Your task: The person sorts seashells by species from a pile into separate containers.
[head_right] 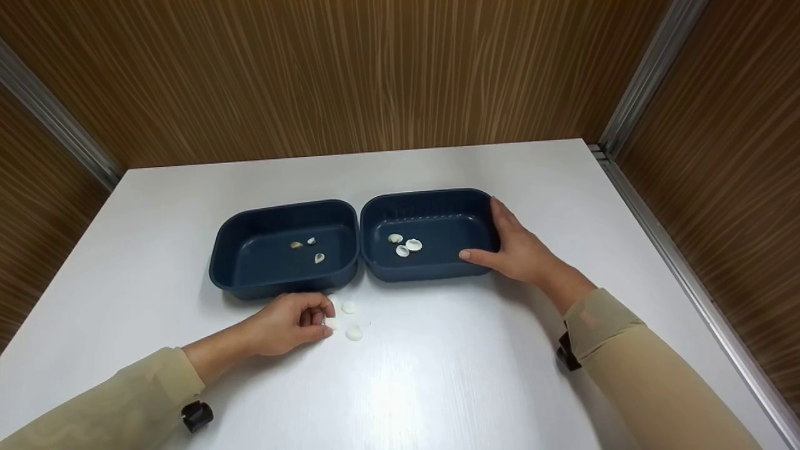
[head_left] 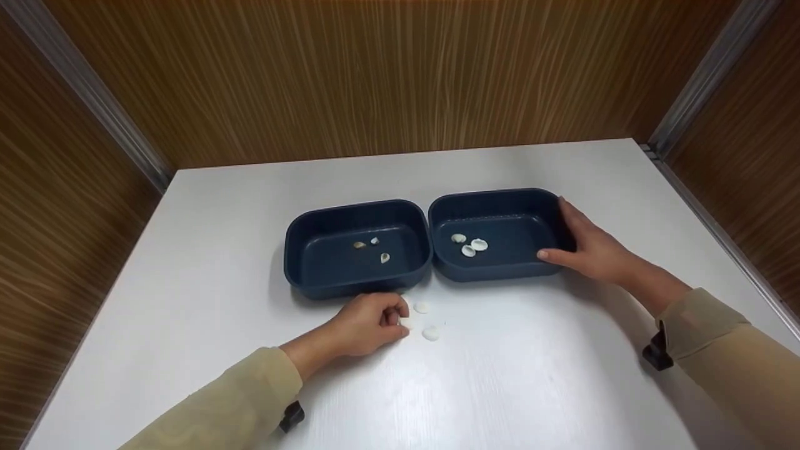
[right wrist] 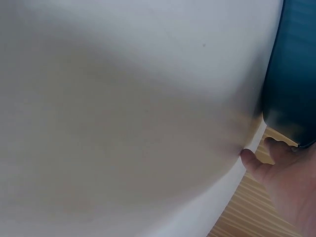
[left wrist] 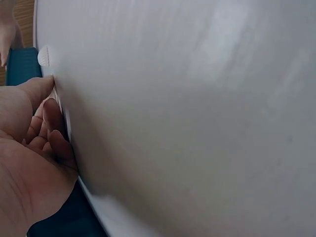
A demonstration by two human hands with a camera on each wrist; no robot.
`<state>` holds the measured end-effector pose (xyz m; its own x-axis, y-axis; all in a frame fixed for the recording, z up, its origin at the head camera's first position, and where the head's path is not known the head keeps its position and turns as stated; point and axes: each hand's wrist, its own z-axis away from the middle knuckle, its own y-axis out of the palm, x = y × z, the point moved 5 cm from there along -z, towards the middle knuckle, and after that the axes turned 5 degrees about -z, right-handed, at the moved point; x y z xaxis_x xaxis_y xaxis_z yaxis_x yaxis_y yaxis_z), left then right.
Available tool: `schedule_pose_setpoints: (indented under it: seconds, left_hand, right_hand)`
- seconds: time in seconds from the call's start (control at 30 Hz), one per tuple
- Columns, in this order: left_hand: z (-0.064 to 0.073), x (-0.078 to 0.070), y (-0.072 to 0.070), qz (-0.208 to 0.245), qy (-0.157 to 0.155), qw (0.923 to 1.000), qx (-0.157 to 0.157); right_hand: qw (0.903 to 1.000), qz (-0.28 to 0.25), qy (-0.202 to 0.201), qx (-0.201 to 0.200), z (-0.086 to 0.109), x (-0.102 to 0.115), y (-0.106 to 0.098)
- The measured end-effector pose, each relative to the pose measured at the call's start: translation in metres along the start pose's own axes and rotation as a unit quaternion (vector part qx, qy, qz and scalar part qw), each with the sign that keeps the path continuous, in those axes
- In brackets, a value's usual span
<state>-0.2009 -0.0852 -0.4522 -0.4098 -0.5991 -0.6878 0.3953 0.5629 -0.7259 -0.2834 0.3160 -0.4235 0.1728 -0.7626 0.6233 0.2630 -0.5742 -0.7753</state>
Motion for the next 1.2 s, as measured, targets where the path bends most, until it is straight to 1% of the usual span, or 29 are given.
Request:
schedule_pose_setpoints:
  seconds: [0.2, 0.5, 0.77, 0.9, 1.03, 1.1, 1.2]
  left_hand:
    - [0.001, -0.001, 0.000, 0.009, 0.005, 0.9999, -0.001]
    - [0.002, -0.003, -0.003, 0.037, 0.032, 0.9988, 0.004]
    - [0.002, -0.005, -0.010, 0.053, 0.030, 0.9981, 0.011]
    - [0.001, -0.010, -0.014, 0.087, 0.028, 0.9957, 0.016]
    - [-0.003, -0.017, -0.021, 0.115, 0.032, 0.9927, 0.017]
    - [-0.005, -0.022, -0.026, 0.123, 0.032, 0.9918, 0.015]
    - [-0.010, -0.031, -0.035, 0.121, 0.039, 0.9918, 0.009]
  right_hand:
    - [1.0000, -0.002, -0.001, -0.002, 0.000, 0.000, 0.000]
    - [1.0000, -0.003, 0.002, -0.001, 0.001, 0.000, 0.000]
    - [1.0000, -0.004, 0.004, -0.002, 0.001, 0.001, 0.000]
    - [1.0000, -0.004, 0.003, -0.002, 0.001, 0.001, 0.000]
    - [1.0000, 0.000, 0.003, -0.002, 0.001, 0.000, 0.000]
    - [1.0000, 0.001, 0.003, -0.002, 0.000, 0.000, 0.001]
    - [1.0000, 0.000, 0.004, -0.003, 0.000, 0.000, 0.000]
